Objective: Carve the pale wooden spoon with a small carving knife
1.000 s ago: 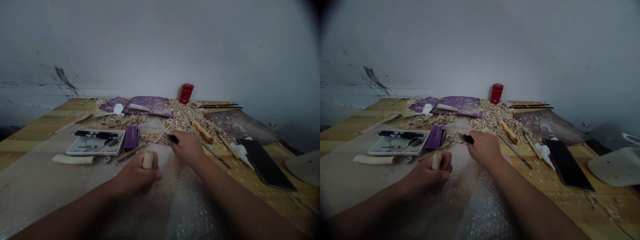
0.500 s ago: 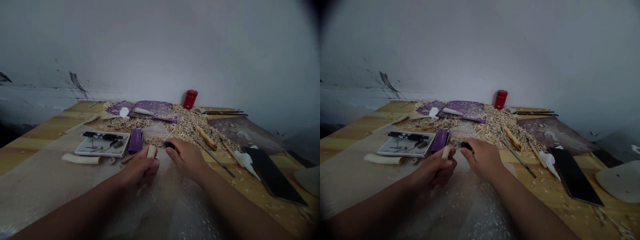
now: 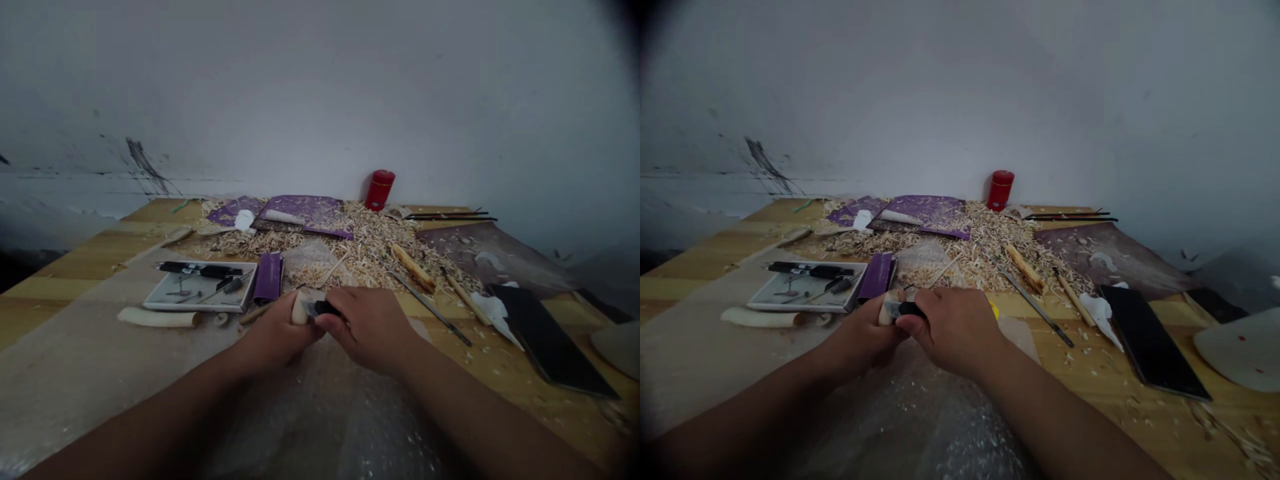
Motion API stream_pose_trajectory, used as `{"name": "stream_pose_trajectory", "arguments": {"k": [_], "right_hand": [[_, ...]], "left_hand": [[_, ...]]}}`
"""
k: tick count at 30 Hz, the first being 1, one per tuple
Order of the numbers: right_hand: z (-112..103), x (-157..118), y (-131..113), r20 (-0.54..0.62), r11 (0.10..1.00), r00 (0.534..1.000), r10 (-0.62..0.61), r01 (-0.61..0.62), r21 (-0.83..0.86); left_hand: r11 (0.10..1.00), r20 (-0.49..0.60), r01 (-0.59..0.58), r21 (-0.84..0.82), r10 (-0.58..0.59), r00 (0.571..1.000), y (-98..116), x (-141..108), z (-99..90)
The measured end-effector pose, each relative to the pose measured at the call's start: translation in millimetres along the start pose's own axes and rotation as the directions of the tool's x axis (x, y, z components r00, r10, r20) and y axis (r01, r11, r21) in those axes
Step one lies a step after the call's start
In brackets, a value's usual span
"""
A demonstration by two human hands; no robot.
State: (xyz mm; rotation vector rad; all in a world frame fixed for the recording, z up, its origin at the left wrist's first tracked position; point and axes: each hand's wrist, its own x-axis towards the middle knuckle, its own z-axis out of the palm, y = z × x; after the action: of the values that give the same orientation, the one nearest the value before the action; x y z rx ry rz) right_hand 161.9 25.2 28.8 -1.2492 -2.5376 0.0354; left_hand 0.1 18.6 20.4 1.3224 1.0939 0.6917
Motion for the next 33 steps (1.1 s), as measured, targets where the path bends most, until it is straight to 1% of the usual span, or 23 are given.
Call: {"name": "stream_pose_trajectory", "arguments": {"k": [3,5,6,8,10,11,12,14,17,20,23,26,33], "right_hand": [[0.8,-1.0,-2.6,0.007,1.0,1.0,-0.016,0.016,-0.007],[1.6,-0.3,0.4,0.011,0.999,1.0,-0.025,0.025,-0.021],[1.7,0.6,4.4,0.01,0.999,1.0,-0.006,0.006,-0.044],[0.8,2.9,17.0,0.002,0.99,0.997,0.082,-0.081,-0.116],[-1.7,4.6,31.6,-0.044,0.968,0.981,0.189,-0.194,-0.159],[-3.4,4.9,37.3,-0.077,0.964,0.973,0.216,-0.225,-0.139],[-5.0,4.8,41.0,-0.104,0.967,0.969,0.223,-0.233,-0.103],[-6.9,3.9,41.1,-0.118,0.981,0.975,0.189,-0.194,-0.03],[-4.7,2.3,27.5,-0.049,0.997,0.996,0.076,-0.076,0.011],[0.6,1.3,12.8,-0.008,0.999,1.0,-0.001,0.001,0.05],[4.2,0.5,5.5,-0.019,0.997,0.999,-0.028,0.029,0.066],[5.4,-0.8,2.2,-0.039,0.998,0.998,-0.041,0.043,0.048],[3.3,-2.5,-3.6,-0.075,0.998,0.997,-0.022,0.018,-0.056]], "left_hand": [[0.996,-0.03,-0.069,0.063,0.071,0.997,1.9,-1.0,0.9],[0.985,-0.055,-0.118,0.129,0.126,0.991,3.2,-4.9,2.5],[0.976,-0.049,-0.135,0.172,0.146,0.988,3.9,-7.9,4.1],[0.955,0.005,-0.15,0.257,0.154,0.988,4.8,-14.8,7.7],[0.942,0.089,-0.142,0.303,0.121,0.989,5.3,-19.9,9.7],[0.942,0.06,-0.128,0.312,0.115,0.992,5.2,-20.9,9.4],[0.944,0.006,-0.102,0.315,0.105,0.994,4.9,-20.5,8.1],[0.959,-0.047,-0.079,0.271,0.095,0.994,3.5,-16.6,3.6],[0.982,-0.041,-0.063,0.176,0.072,0.997,-0.3,-8.6,-2.6],[0.986,-0.084,-0.035,0.161,0.05,0.995,-2.8,-4.7,-3.8],[0.982,-0.129,0.012,0.186,0.013,0.992,-0.9,-4.9,-1.7],[0.985,-0.114,0.012,0.173,0.008,0.993,3.3,-5.6,0.2],[0.989,-0.087,-0.012,0.147,0.025,0.996,5.4,-6.6,2.2]]}}
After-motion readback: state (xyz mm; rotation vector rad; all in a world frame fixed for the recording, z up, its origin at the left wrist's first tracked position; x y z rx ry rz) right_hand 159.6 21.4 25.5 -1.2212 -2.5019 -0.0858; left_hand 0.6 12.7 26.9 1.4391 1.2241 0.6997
